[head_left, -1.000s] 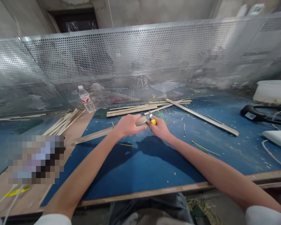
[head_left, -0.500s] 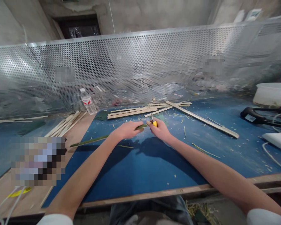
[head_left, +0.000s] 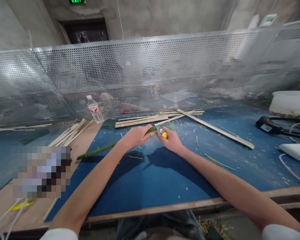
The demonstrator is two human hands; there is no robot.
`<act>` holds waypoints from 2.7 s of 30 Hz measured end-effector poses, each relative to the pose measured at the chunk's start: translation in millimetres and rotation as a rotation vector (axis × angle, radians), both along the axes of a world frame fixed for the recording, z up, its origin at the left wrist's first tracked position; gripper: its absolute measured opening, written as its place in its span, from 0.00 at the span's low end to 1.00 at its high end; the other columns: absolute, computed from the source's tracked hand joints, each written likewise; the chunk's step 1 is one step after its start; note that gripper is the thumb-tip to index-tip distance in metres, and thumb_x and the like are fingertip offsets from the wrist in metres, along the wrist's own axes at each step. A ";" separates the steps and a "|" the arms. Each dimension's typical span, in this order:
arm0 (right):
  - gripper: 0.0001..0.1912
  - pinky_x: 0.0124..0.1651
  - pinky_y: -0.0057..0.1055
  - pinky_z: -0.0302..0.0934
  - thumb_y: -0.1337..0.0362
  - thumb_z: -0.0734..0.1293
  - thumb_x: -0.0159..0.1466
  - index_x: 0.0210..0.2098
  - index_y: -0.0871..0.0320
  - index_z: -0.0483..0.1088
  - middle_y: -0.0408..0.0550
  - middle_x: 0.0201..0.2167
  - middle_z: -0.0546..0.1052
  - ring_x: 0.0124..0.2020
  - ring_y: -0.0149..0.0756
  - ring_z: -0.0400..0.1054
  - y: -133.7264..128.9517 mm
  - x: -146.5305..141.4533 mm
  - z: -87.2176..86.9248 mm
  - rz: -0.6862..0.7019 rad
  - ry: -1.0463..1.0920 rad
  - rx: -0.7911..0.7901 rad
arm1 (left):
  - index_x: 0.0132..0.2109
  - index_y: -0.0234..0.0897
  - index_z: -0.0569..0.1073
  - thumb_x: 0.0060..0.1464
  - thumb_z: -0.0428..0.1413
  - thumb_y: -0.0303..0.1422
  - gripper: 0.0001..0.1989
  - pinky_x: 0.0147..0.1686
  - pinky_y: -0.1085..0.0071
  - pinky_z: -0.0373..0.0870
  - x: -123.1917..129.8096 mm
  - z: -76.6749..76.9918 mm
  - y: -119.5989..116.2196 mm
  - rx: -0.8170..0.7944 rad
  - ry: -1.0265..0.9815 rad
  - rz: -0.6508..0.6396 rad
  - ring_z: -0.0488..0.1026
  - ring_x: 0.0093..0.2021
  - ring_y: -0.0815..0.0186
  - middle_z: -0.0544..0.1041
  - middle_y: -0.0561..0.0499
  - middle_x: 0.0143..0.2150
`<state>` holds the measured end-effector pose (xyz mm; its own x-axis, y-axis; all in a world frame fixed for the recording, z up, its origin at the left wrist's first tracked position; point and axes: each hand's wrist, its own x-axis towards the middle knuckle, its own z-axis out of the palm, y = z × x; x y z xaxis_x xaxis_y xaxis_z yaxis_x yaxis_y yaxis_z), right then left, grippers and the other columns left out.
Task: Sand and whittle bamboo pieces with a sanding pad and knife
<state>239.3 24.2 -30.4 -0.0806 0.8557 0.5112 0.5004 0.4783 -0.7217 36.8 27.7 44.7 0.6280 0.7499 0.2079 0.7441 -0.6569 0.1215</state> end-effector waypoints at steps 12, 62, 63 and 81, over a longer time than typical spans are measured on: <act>0.07 0.29 0.28 0.46 0.57 0.60 0.62 0.31 0.53 0.63 0.42 0.21 0.69 0.23 0.35 0.62 -1.9 1.2 4.5 0.025 -0.256 -0.011 | 0.40 0.38 0.72 0.67 0.44 0.40 0.16 0.28 0.70 0.53 9.4 3.4 -10.3 -0.069 -0.016 0.065 0.71 0.29 0.63 0.76 0.49 0.30; 0.09 0.28 0.27 0.51 0.61 0.61 0.54 0.30 0.56 0.71 0.40 0.18 0.67 0.22 0.31 0.58 -15.5 -6.6 8.2 -0.006 -0.078 0.029 | 0.34 0.38 0.74 0.59 0.49 0.61 0.30 0.26 0.70 0.51 12.5 8.2 -10.6 0.062 -0.038 0.029 0.67 0.25 0.66 0.72 0.51 0.24; 0.09 0.28 0.27 0.51 0.61 0.61 0.54 0.30 0.56 0.71 0.40 0.18 0.67 0.22 0.31 0.58 -16.1 -7.6 7.3 -0.001 -0.055 0.023 | 0.34 0.38 0.74 0.59 0.49 0.61 0.30 0.26 0.70 0.51 12.6 8.3 -10.4 0.056 -0.042 0.024 0.68 0.25 0.66 0.72 0.51 0.24; 0.09 0.27 0.25 0.50 0.61 0.61 0.57 0.31 0.58 0.71 0.37 0.20 0.67 0.24 0.29 0.56 -15.6 -20.3 -12.9 0.000 0.126 -0.049 | 0.32 0.37 0.73 0.58 0.51 0.60 0.28 0.26 0.71 0.51 15.0 11.5 -8.7 -0.068 -0.111 -0.028 0.61 0.23 0.70 0.69 0.55 0.22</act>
